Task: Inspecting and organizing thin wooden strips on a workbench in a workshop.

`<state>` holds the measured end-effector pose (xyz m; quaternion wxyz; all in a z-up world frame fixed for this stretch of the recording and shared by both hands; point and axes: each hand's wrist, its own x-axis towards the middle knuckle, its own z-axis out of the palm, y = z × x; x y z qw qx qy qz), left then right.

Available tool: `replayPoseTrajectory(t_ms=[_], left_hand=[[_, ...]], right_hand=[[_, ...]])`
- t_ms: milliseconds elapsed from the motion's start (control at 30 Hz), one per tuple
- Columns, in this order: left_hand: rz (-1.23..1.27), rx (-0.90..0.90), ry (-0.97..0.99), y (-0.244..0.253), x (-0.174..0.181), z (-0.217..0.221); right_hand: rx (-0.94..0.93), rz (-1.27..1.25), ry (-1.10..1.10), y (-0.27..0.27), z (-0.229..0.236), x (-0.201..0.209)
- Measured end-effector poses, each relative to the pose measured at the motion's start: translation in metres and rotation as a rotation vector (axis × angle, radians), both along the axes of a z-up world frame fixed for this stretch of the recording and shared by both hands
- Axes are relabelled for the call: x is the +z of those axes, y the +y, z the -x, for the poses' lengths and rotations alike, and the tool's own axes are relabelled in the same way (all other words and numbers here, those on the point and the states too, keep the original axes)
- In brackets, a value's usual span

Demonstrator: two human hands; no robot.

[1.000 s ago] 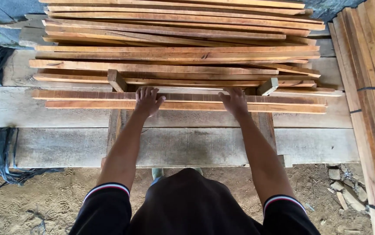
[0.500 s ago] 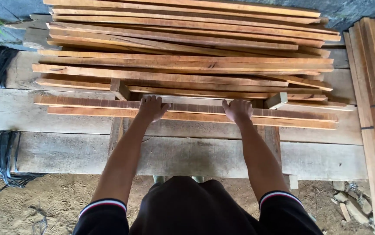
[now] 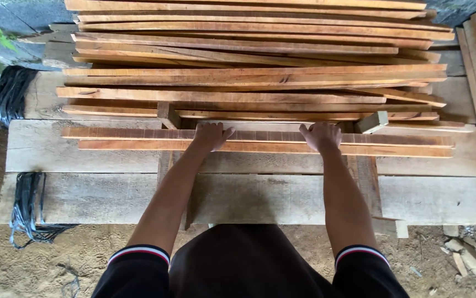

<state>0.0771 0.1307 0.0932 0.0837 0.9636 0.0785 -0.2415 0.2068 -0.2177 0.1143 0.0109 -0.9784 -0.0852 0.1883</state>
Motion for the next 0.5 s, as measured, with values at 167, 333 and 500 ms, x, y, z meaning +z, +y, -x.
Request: replayPoseTrajectory(t_ms=[167,333,500], left_hand=[[0.039,0.024,-0.024,0.002,-0.004,0.002],[0.132,0.153,0.041,-0.001,0.004,-0.008],[0.237,0.285,0.026,-0.004,0.01,-0.002]], right_hand=[[0.002,0.007,-0.012,-0.004,-0.004,-0.016],[-0.003,0.015,0.005,-0.007,-0.014,-0.018],[-0.004,-0.042,0.081,-0.007,-0.016,-0.015]])
